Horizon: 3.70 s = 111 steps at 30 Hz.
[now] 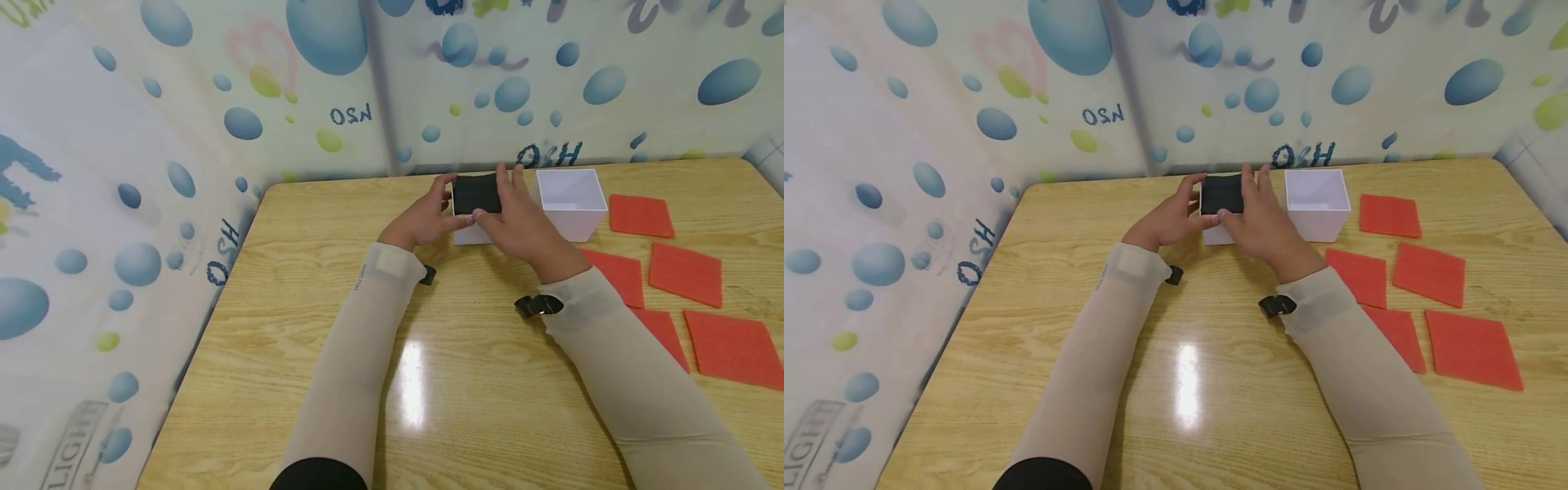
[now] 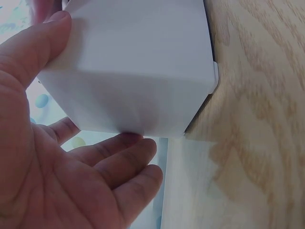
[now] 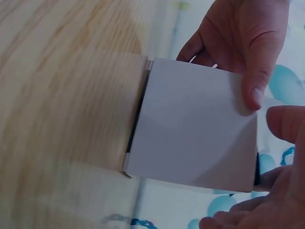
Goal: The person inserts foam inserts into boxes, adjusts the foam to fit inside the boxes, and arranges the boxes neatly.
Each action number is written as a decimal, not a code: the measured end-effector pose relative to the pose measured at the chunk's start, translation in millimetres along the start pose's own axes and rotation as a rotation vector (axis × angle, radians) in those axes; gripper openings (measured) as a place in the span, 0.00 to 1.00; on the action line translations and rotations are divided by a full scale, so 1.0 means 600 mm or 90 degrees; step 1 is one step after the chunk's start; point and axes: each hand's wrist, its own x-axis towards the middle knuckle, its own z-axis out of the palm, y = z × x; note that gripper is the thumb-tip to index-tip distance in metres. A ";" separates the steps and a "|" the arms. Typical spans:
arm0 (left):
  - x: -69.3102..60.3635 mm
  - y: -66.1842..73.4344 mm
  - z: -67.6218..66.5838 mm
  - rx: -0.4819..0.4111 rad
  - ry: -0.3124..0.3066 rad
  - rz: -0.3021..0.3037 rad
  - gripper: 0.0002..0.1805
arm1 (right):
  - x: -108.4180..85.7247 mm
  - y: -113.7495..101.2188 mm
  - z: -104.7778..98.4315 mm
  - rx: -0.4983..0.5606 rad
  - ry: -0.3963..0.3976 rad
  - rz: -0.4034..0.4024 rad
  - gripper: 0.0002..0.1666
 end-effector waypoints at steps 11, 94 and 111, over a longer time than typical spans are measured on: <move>0.000 -0.001 -0.001 0.000 0.002 0.006 0.53 | -0.005 -0.030 0.007 -0.192 -0.037 -0.030 0.55; -0.005 0.001 -0.003 0.020 -0.003 0.005 0.53 | -0.006 -0.025 0.032 -0.248 -0.037 -0.097 0.37; -0.003 0.002 0.000 -0.002 -0.007 0.009 0.54 | -0.008 -0.023 0.024 -0.257 -0.045 -0.085 0.43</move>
